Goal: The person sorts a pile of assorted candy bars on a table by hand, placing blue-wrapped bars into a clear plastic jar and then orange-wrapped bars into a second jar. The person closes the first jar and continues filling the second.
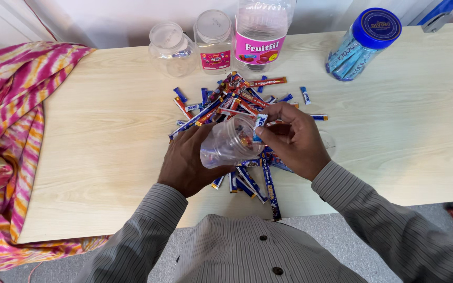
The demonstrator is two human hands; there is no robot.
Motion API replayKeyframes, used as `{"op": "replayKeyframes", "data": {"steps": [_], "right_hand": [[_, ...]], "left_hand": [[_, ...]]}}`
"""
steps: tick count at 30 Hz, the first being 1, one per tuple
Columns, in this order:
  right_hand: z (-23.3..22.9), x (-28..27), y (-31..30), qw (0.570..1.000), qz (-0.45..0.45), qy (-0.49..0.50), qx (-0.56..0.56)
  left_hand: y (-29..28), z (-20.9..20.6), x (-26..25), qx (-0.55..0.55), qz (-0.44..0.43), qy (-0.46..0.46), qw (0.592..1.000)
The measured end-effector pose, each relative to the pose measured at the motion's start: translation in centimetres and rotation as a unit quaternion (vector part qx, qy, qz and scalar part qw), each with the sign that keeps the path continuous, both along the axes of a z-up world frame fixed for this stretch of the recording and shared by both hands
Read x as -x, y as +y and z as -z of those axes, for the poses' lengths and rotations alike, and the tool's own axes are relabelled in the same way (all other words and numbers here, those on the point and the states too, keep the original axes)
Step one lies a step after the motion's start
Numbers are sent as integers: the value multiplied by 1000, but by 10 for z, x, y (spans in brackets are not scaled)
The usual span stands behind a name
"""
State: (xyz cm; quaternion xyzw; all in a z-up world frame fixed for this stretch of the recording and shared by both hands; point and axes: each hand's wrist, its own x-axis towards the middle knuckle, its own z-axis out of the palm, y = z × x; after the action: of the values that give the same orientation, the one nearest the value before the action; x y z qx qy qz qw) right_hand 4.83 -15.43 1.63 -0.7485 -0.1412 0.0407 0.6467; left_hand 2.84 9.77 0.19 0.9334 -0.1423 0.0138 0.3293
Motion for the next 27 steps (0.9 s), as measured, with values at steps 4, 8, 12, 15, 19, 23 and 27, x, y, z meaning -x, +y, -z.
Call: {"op": "replayKeyframes", "data": {"steps": [4, 8, 12, 15, 19, 23, 27], "right_hand": [[-6, 2, 10, 1000, -7, 15, 26], [-8, 2, 14, 999, -21, 23, 33], [-2, 3, 13, 998, -35, 8, 54], [8, -6, -2, 999, -32, 0, 0], [36, -32, -39, 974, 91, 10, 205], [73, -58, -69, 901, 57, 18, 430], [103, -83, -78, 790, 4, 54, 611]], "left_hand": [[3, -6, -1, 27, 14, -18, 999], [7, -10, 1, 32, 13, 16, 999], [10, -8, 4, 49, 7, 38, 998], [13, -4, 4, 25, 2, -4, 1000], [19, -1, 3, 21, -7, 9, 1000], [22, 0, 2, 11, -9, 16, 1000], [23, -4, 2, 6, -5, 5, 1000]]}}
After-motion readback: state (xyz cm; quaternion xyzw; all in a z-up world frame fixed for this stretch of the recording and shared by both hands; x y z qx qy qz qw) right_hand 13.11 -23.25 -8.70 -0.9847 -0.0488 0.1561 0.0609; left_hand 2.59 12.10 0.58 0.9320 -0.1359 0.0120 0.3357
